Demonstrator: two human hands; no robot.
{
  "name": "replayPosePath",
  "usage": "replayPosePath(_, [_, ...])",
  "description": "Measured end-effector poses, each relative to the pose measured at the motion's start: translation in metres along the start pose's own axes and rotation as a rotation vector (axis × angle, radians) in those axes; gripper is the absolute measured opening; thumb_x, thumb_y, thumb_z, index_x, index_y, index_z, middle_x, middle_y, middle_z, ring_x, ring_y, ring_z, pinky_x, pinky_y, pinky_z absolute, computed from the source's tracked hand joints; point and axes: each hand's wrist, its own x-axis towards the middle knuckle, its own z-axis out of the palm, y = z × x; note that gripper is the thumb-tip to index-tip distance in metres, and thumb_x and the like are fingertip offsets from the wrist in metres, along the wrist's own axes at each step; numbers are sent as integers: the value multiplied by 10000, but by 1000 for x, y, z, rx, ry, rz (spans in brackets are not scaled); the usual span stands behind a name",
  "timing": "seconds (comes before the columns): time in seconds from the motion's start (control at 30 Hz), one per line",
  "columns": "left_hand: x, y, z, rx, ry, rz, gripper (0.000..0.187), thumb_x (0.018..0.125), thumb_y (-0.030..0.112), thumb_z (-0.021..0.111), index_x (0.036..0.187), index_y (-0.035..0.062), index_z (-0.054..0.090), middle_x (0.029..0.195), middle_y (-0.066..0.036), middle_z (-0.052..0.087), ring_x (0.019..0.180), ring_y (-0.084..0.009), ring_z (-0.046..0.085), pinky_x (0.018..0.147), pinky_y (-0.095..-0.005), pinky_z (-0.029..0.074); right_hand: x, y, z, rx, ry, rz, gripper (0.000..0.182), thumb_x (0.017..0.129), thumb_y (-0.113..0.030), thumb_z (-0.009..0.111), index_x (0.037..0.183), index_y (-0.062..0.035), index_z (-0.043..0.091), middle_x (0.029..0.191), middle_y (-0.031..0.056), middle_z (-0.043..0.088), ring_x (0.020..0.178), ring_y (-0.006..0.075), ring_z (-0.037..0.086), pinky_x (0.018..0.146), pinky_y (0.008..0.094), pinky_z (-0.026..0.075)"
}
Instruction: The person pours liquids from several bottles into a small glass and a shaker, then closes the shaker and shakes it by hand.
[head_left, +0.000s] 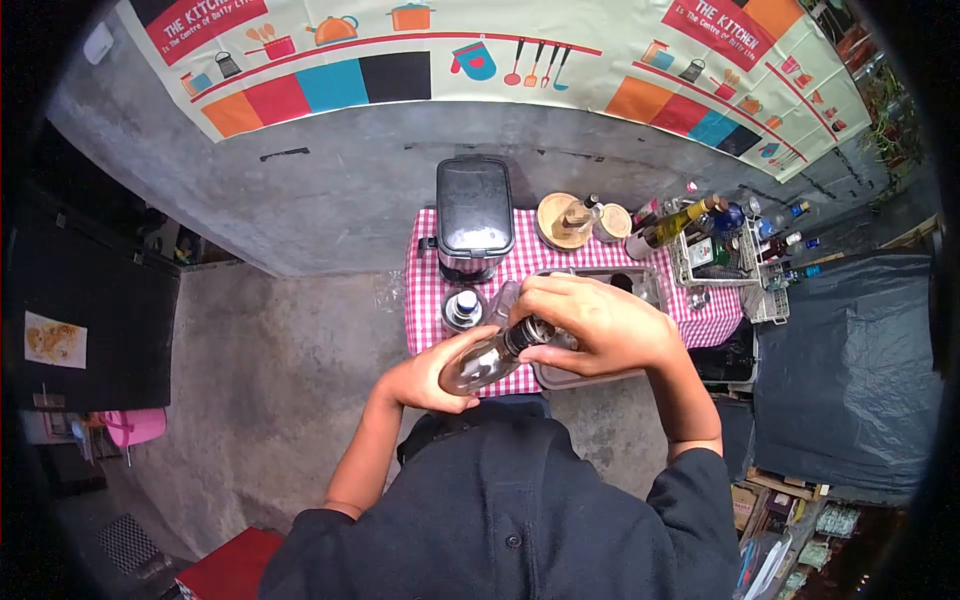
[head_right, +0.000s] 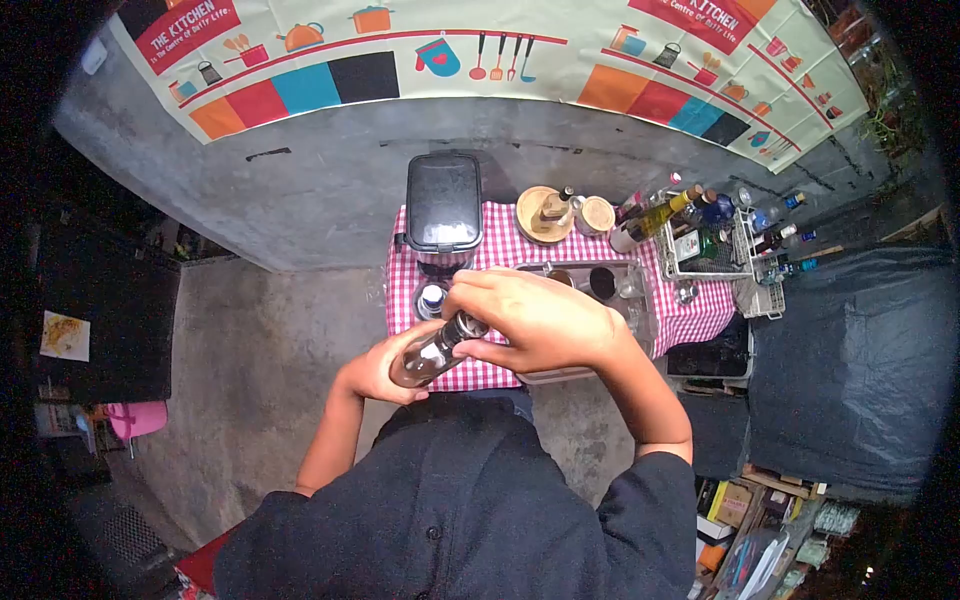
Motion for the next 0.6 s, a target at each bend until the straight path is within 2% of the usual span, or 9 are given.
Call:
replayPosePath(0.13, [-2, -6, -5, -57, 28, 36, 955, 664, -20, 737, 1490, 12, 258, 1422, -125, 449, 1332, -200, 419, 1098, -331, 336, 11, 3, -2, -2, -23, -35, 323, 824, -162, 690, 1067, -25, 528, 977, 126, 539, 941, 322, 576, 838, 417, 460])
replayPosePath(0.23, [-4, -13, -10, 111, 135, 103, 975, 645, 23, 752, 1488, 11, 263, 1425, -145, 448, 1335, -220, 424, 1106, -342, 331, 18, 6, 1, 39, -4, -52, 372, 803, -142, 698, 1099, -13, 512, 1016, 135, 540, 983, 336, 571, 851, 429, 462])
replayPosePath(0.3, [-6, -8, -12, 263, 190, 63, 983, 623, 60, 757, 1480, 6, 280, 1429, -158, 444, 1336, -243, 432, 1110, -356, 333, 20, 5, 6, 18, 139, -75, 411, 798, -153, 696, 1125, -2, 498, 1051, 143, 538, 1004, 345, 559, 854, 434, 464])
replayPosePath(0.37, [-7, -10, -12, 232, 217, 61, 982, 619, 78, 765, 1474, 1, 289, 1408, -150, 461, 1314, -233, 446, 1097, -356, 344, 20, 5, 7, 38, 115, -33, 411, 805, -197, 702, 1112, 1, 513, 1031, 144, 561, 971, 355, 574, 849, 442, 463])
replayPosePath(0.43, [-8, -17, -12, 202, 240, 58, 981, 615, 96, 772, 1468, -5, 299, 1387, -142, 479, 1292, -223, 460, 1084, -356, 354, 22, 6, 8, -113, -76, 103, 383, 817, -232, 698, 1077, -4, 533, 979, 144, 583, 919, 360, 595, 843, 454, 463])
replayPosePath(0.53, [-9, -23, -15, 239, 247, 107, 963, 619, 103, 769, 1461, -5, 313, 1389, -141, 478, 1296, -226, 458, 1079, -359, 362, 20, 18, 21, -124, -67, 68, 342, 825, -224, 697, 1049, -12, 548, 941, 143, 593, 881, 357, 608, 818, 450, 474])
replayPosePath(0.6, [-11, -16, -16, 296, 219, 37, 966, 615, 101, 770, 1461, 1, 314, 1387, -136, 480, 1293, -223, 459, 1073, -355, 367, 21, 18, 23, -89, -64, 63, 329, 829, -211, 692, 1050, -14, 547, 946, 145, 589, 885, 355, 608, 810, 446, 477])
